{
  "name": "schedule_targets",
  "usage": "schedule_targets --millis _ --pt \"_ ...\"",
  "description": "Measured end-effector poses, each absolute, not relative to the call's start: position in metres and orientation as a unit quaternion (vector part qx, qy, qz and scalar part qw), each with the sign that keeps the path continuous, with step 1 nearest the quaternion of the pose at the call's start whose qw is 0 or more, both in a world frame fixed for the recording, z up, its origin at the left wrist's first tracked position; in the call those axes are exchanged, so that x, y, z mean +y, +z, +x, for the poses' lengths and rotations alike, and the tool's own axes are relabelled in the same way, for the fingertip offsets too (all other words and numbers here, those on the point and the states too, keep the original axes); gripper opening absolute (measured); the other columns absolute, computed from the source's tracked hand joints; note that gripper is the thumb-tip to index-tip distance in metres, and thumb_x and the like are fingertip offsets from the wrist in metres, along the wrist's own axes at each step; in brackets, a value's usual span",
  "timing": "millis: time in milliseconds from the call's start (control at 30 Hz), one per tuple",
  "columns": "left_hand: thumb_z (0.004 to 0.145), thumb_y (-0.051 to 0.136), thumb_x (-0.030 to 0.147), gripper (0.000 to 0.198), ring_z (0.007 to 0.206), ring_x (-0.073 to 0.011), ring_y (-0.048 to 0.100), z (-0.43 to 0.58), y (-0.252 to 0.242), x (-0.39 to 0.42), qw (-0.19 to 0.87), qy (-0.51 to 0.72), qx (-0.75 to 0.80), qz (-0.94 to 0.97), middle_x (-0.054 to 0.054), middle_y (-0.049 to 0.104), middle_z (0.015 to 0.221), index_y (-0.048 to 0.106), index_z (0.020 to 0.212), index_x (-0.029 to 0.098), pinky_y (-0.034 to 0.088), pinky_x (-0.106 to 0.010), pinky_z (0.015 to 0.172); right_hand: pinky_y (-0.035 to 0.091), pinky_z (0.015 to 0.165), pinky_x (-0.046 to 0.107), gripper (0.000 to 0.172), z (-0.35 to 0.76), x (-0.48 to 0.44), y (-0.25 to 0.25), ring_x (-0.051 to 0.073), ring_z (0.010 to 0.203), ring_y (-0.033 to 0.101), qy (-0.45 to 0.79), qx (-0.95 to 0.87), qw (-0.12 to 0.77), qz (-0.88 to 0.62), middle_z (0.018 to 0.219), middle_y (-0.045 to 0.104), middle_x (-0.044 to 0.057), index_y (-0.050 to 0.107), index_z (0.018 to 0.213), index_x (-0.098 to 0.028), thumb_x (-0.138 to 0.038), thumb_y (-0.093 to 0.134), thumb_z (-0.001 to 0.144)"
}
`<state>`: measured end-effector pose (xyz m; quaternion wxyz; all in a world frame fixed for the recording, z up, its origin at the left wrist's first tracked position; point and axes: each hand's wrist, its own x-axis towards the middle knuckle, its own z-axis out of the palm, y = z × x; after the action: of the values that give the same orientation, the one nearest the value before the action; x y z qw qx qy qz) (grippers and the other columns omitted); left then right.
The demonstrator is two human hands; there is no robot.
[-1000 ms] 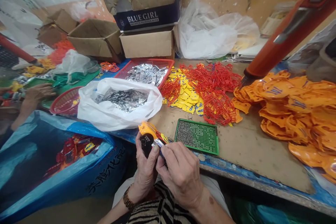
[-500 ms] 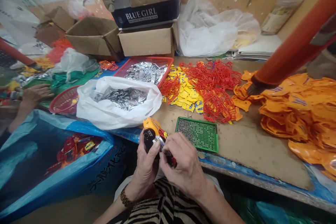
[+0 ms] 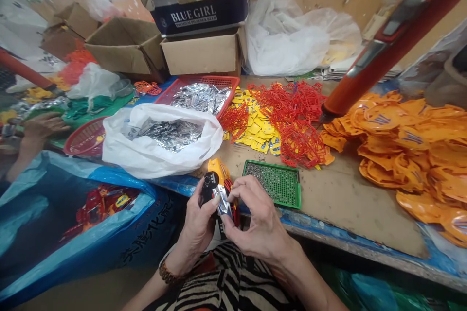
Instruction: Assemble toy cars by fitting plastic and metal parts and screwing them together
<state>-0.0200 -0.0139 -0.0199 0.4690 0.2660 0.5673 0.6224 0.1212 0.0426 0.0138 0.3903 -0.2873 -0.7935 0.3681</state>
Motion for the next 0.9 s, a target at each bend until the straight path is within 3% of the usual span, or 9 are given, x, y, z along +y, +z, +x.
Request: schedule_targets --millis 200,400,700,900 --pt "0.083 0.073 0.034 0.060 0.108 -0.0217 0.064 -0.022 -0.015 -0.012 0.449 0.611 0.588 0.281 -0.008 0.068 0.122 0.050 0.136 0.019 0.050 -0.031 0.094 0.043 0.062 0.028 0.014 0.123 0.039 0.011 0.015 0.070 0.051 0.320 -0.812 0.380 -0.306 0.077 0.055 0.001 0.054 0.086 -0.019 -0.011 0.064 0.078" --pt "0.087 0.067 0.035 0.053 0.099 -0.0206 0.067 -0.024 -0.008 -0.011 0.397 0.570 0.632 0.344 -0.006 0.071 0.112 0.049 0.134 0.018 0.052 -0.031 0.090 0.036 0.062 0.029 0.012 0.117 0.034 0.005 0.015 0.066 0.047 0.214 -0.846 0.389 -0.295 0.070 0.052 0.001 0.056 0.087 -0.017 -0.007 0.060 0.083" --pt "0.092 0.059 0.040 0.027 0.101 -0.0242 0.060 -0.019 -0.007 -0.015 0.340 0.539 0.657 0.402 -0.009 0.063 0.106 0.060 0.108 0.018 0.047 -0.036 0.091 0.036 0.063 0.030 0.010 0.109 0.025 0.003 0.017 0.066 0.048 0.194 -0.842 0.379 -0.332 0.071 0.054 0.002 0.054 0.084 -0.019 -0.010 0.059 0.084" --pt "0.097 0.052 0.040 0.032 0.108 -0.0230 0.058 -0.019 -0.012 -0.018 0.387 0.564 0.623 0.380 -0.008 0.063 0.113 0.058 0.122 0.020 0.044 -0.034 0.097 0.036 0.063 0.031 0.007 0.107 0.023 0.007 0.017 0.065 0.049 0.172 -0.842 0.378 -0.343 0.070 0.057 0.003 0.055 0.084 -0.019 -0.013 0.059 0.084"
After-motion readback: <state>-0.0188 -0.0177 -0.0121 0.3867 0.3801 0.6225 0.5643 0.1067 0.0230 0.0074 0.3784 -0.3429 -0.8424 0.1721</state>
